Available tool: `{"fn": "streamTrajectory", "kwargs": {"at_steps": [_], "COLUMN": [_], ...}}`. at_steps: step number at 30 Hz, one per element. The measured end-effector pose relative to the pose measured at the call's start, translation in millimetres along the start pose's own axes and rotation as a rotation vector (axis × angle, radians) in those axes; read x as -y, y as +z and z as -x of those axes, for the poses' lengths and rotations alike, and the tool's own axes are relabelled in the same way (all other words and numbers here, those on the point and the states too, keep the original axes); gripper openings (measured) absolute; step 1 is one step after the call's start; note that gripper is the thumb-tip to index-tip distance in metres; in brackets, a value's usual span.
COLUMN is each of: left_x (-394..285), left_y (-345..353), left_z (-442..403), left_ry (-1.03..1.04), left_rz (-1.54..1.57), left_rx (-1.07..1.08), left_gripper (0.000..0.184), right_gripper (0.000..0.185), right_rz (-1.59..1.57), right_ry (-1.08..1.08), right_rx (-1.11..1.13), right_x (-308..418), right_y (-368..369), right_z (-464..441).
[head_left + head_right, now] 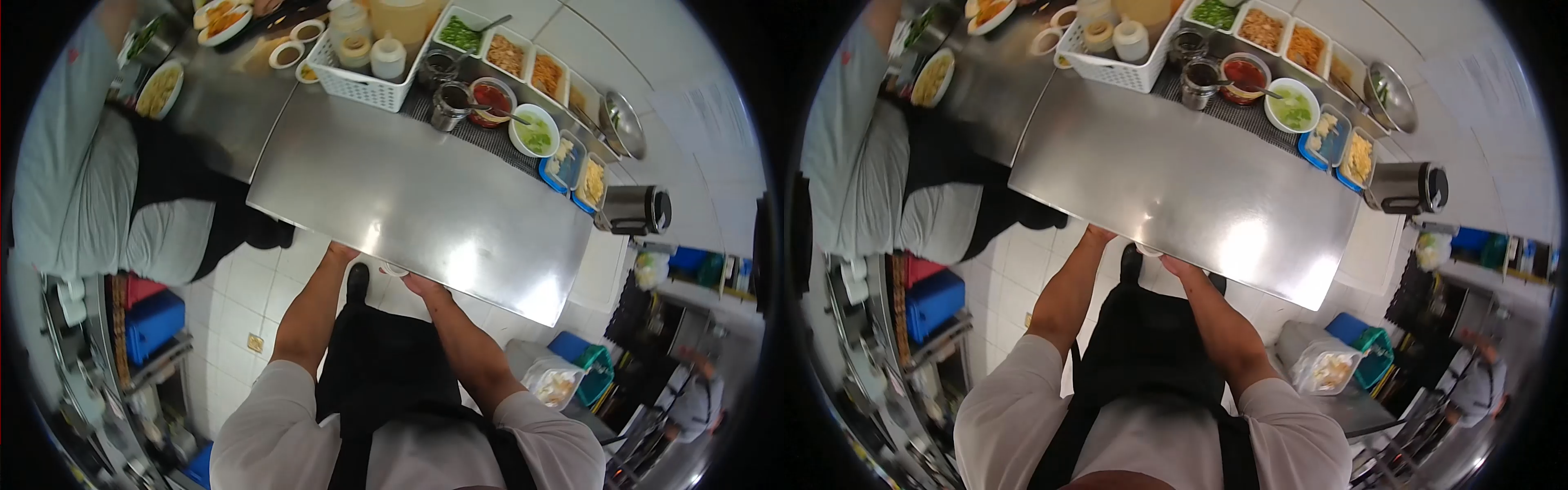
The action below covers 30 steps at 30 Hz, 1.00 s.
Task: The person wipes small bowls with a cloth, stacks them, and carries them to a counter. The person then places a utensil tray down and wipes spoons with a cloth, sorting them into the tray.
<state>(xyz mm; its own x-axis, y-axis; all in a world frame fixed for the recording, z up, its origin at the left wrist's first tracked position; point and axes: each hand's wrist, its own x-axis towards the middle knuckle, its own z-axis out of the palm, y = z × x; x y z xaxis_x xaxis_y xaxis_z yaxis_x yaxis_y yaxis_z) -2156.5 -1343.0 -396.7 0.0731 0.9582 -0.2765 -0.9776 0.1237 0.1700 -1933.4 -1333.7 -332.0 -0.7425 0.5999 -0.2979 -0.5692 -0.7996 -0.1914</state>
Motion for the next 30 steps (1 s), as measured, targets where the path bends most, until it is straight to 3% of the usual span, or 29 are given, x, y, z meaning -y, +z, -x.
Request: {"fn": "streamTrajectory", "kwargs": {"at_steps": [1, 2, 5, 13, 17, 21, 25, 26, 27, 28, 29, 30], "left_x": [-9, -18, -41, -68, -69, -64, -55, -50, -45, -38, -30, -22], "left_y": [-4, -2, -3, -29, -36, -34, -24, -19, -14, -7, -2, 3], "left_z": [-12, -19, -35, -50, -56, -47, -25, -20, -17, -11, -6, -2], "left_ry": [-0.035, -0.016, -0.021, -0.029, 0.002, 0.085, 0.175, 0.201, 0.23, 0.256, 0.289, 0.322], "left_rz": [0.067, -0.061, -0.444, -1.055, -1.378, -1.682, -1.95, -2.009, -2.067, -2.123, -2.175, -2.23], "left_rx": [0.068, -0.021, -0.255, -0.375, -0.351, -0.315, -0.313, -0.298, -0.281, -0.256, -0.227, -0.185], "left_gripper": [0.05, 0.049, 0.049, 0.047, 0.046, 0.046, 0.045, 0.045, 0.045, 0.045, 0.045, 0.045], "right_gripper": [0.04, 0.042, 0.043, 0.043, 0.044, 0.044, 0.045, 0.045, 0.045, 0.045, 0.046, 0.048], "right_rz": [-0.142, -0.291, -0.273, 0.52, 1.138, 1.398, 1.388, 1.244, 0.471, 0.125, 0.03, 0.718], "right_ry": [-0.082, -0.149, -0.282, -0.374, -0.328, -0.277, -0.271, -0.319, -0.423, -0.447, -0.448, -0.48], "right_rx": [0.101, 0.214, 0.18, -0.451, -0.646, -0.68, -0.602, -0.544, -0.299, -0.154, -0.081, -0.235], "right_x": [2, 5, -5, -58, -74, -80, -84, -83, -86, -85, -79, -56], "right_y": [-4, -10, -31, -75, -86, -85, -77, -78, -91, -101, -102, -73], "right_z": [-10, -20, -42, -95, -122, -135, -128, -119, -119, -107, -92, -31]}}
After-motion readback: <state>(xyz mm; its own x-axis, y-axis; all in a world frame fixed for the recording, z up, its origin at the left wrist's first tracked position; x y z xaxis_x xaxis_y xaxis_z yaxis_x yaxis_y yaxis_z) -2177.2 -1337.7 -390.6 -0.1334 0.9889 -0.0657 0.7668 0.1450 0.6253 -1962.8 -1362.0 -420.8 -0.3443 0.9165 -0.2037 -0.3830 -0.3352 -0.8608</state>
